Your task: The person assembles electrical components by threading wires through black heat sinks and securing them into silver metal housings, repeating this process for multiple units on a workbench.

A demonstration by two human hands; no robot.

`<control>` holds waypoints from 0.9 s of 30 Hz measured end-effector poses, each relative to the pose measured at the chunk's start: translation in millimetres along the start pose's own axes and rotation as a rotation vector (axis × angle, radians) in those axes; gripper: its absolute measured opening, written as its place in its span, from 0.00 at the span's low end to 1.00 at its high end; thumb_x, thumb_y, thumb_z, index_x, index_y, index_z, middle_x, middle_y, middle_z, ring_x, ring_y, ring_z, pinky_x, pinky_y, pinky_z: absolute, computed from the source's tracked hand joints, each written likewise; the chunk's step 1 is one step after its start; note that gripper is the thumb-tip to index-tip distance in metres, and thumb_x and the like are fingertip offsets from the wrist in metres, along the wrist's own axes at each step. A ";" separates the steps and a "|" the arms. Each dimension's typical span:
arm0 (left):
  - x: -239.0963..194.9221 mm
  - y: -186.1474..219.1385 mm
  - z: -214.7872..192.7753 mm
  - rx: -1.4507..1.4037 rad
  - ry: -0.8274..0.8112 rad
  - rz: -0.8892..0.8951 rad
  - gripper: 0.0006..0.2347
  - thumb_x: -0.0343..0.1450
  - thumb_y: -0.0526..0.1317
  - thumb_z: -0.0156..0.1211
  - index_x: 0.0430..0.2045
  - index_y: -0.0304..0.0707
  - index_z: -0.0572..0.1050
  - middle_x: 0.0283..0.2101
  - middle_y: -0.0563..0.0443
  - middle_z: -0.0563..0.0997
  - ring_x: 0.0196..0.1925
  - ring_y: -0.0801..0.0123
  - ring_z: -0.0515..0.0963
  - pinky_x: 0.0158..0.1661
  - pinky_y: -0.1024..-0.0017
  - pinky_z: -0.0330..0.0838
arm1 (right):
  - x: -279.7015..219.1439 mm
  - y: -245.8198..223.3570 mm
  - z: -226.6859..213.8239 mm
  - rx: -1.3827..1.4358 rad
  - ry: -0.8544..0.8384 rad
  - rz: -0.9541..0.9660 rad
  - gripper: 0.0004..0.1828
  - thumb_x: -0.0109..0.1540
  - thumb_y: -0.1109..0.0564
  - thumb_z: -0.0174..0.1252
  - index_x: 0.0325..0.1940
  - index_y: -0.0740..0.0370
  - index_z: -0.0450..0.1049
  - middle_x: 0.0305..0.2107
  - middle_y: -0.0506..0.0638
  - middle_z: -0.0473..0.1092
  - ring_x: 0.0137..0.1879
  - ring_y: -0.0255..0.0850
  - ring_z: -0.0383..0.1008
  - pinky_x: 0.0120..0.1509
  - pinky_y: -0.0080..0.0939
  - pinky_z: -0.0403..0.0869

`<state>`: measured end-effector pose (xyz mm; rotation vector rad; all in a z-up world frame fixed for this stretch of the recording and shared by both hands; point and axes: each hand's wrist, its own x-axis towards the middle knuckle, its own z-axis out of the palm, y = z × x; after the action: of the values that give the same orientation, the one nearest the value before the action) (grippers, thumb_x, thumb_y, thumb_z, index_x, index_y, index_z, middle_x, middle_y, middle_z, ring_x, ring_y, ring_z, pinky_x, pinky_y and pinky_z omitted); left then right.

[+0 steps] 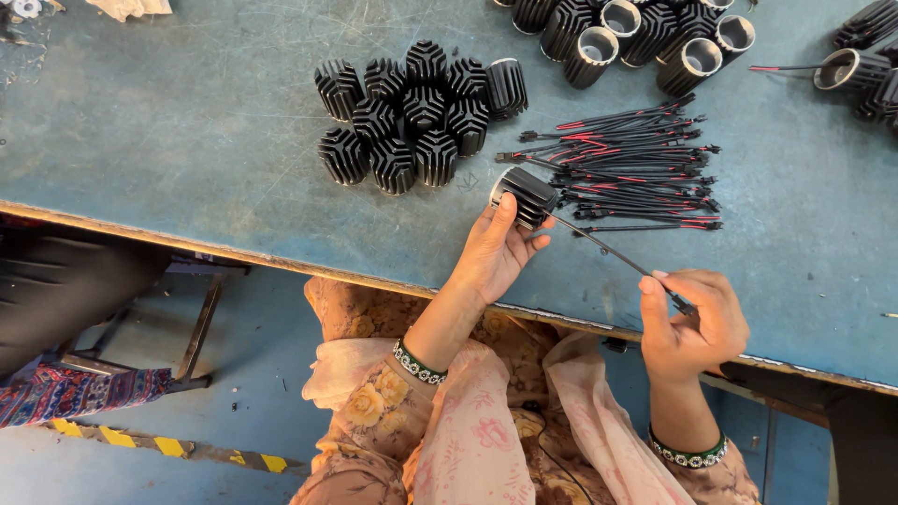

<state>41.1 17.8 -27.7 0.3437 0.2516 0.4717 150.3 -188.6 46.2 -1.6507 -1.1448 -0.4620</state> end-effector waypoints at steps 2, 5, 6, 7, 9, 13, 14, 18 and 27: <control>0.3 -0.2 0.1 0.007 0.006 -0.001 0.21 0.73 0.54 0.62 0.53 0.42 0.70 0.49 0.50 0.80 0.50 0.66 0.81 0.47 0.67 0.78 | 1.1 0.9 0.8 -0.015 -0.004 -0.017 0.11 0.65 0.66 0.72 0.43 0.67 0.75 0.33 0.55 0.76 0.36 0.41 0.75 0.40 0.32 0.69; -0.7 -0.2 -0.2 -0.004 -0.015 0.005 0.21 0.73 0.53 0.62 0.54 0.42 0.70 0.49 0.51 0.80 0.49 0.66 0.81 0.47 0.67 0.78 | 1.5 -0.3 1.7 -0.012 -0.010 0.017 0.10 0.65 0.65 0.72 0.44 0.67 0.75 0.33 0.54 0.76 0.36 0.41 0.74 0.37 0.32 0.66; -0.7 -0.4 -0.3 -0.004 -0.013 0.006 0.21 0.73 0.53 0.62 0.54 0.42 0.69 0.49 0.51 0.80 0.49 0.66 0.81 0.47 0.67 0.78 | 1.9 -1.0 1.9 -0.021 -0.014 0.020 0.10 0.65 0.66 0.73 0.43 0.67 0.75 0.33 0.54 0.76 0.36 0.41 0.74 0.37 0.32 0.66; -0.2 -0.7 -0.3 -0.003 -0.012 0.007 0.21 0.73 0.53 0.63 0.54 0.42 0.69 0.49 0.51 0.80 0.49 0.66 0.81 0.47 0.67 0.78 | 2.5 -1.7 2.5 -0.030 -0.017 0.023 0.10 0.65 0.66 0.73 0.43 0.67 0.76 0.33 0.54 0.76 0.36 0.41 0.74 0.36 0.31 0.65; -0.2 -1.7 -0.2 0.013 -0.018 0.020 0.20 0.73 0.52 0.63 0.55 0.42 0.69 0.49 0.51 0.80 0.50 0.66 0.81 0.47 0.67 0.77 | 4.6 -3.9 4.1 -0.053 -0.020 0.061 0.10 0.63 0.66 0.73 0.41 0.67 0.76 0.32 0.54 0.76 0.34 0.40 0.72 0.33 0.31 0.60; -2.6 -6.2 1.4 0.121 -0.066 0.091 0.19 0.74 0.47 0.65 0.55 0.41 0.66 0.51 0.50 0.78 0.53 0.67 0.78 0.50 0.66 0.76 | 5.2 -10.5 11.7 -0.049 -0.039 0.121 0.09 0.59 0.66 0.73 0.38 0.67 0.77 0.31 0.55 0.76 0.31 0.39 0.70 0.26 0.29 0.54; -3.0 -7.0 2.4 0.160 -0.083 0.114 0.19 0.75 0.46 0.66 0.54 0.41 0.66 0.52 0.50 0.77 0.54 0.68 0.78 0.51 0.66 0.76 | 4.8 -10.7 13.1 -0.035 -0.048 0.116 0.09 0.59 0.66 0.72 0.39 0.67 0.77 0.32 0.55 0.75 0.32 0.39 0.71 0.27 0.29 0.55; -4.6 -4.0 7.4 0.160 -0.050 0.115 0.21 0.73 0.47 0.66 0.56 0.41 0.65 0.52 0.49 0.77 0.53 0.66 0.78 0.50 0.66 0.75 | 4.2 -3.2 19.0 0.015 -0.051 0.041 0.09 0.65 0.66 0.72 0.39 0.65 0.75 0.34 0.52 0.76 0.36 0.39 0.74 0.38 0.31 0.66; -4.6 -1.2 10.7 0.178 -0.045 0.090 0.22 0.73 0.49 0.65 0.56 0.40 0.66 0.53 0.49 0.77 0.53 0.64 0.79 0.50 0.66 0.75 | 6.5 -2.7 21.7 -0.052 -0.063 0.115 0.10 0.64 0.60 0.72 0.39 0.65 0.76 0.30 0.51 0.74 0.39 0.43 0.73 0.44 0.37 0.68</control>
<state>41.0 11.8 -17.7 0.5408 0.2361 0.5308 146.2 -166.3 43.9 -1.7765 -1.0847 -0.3715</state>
